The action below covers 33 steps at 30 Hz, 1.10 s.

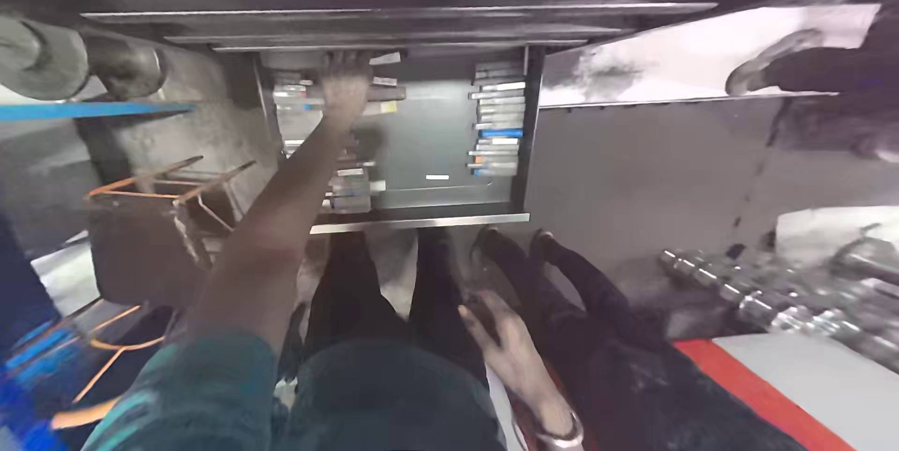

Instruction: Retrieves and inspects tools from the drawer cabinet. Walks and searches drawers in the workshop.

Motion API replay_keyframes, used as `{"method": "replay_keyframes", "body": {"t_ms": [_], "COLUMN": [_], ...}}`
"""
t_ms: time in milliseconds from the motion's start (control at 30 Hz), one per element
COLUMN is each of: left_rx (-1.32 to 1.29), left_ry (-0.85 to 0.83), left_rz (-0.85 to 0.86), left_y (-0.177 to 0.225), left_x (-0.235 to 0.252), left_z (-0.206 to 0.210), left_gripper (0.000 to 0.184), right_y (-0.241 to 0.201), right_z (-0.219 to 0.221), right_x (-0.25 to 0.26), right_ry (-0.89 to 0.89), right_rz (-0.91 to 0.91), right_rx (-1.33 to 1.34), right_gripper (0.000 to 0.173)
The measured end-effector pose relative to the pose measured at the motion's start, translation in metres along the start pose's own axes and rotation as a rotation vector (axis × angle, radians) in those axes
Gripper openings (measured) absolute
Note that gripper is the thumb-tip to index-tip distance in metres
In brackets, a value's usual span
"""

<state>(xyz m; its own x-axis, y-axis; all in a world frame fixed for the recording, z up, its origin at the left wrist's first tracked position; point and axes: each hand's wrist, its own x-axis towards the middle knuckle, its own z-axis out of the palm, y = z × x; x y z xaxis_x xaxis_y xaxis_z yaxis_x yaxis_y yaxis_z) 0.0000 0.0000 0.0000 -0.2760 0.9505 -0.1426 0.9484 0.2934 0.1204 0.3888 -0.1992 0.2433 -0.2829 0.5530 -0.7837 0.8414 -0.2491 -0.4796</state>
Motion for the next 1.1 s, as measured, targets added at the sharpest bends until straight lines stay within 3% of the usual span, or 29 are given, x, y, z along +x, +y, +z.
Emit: {"method": "replay_keyframes", "body": {"t_ms": [133,233,400,500,600,900,1100], "left_rx": [-0.031,-0.124,-0.148,-0.124,-0.119,-0.022,0.116], "left_ry": [0.071,0.058,-0.182,-0.26,-0.249,-0.388,-0.553], "left_rz": [-0.11,-0.004,-0.056,-0.09,0.007,0.021,0.062], "left_y": [0.02,0.04,0.052,0.047,0.025,-0.019,-0.006], "left_x": [-0.014,-0.024,-0.009,-0.003,-0.01,-0.014,0.0], "left_z": [0.0,0.003,0.008,0.001,0.002,-0.021,-0.045], "left_gripper": [0.034,0.032,0.049,0.063,0.068,0.034,0.024], "right_y": [0.011,0.02,0.022,0.02,0.014,-0.002,-0.007], "right_z": [-0.016,-0.02,-0.019,-0.015,-0.012,-0.014,-0.008], "right_x": [0.0,0.004,0.008,0.009,0.009,0.008,0.005], "right_ry": [0.046,0.1,0.11,0.107,0.079,0.082,0.074], "right_rz": [-0.016,-0.038,-0.061,-0.055,-0.05,-0.08,-0.093], "right_rx": [0.041,0.082,0.088,0.106,0.097,0.017,0.022], "right_gripper": [0.043,0.041,0.04,0.039,0.041,0.04,0.04]}}
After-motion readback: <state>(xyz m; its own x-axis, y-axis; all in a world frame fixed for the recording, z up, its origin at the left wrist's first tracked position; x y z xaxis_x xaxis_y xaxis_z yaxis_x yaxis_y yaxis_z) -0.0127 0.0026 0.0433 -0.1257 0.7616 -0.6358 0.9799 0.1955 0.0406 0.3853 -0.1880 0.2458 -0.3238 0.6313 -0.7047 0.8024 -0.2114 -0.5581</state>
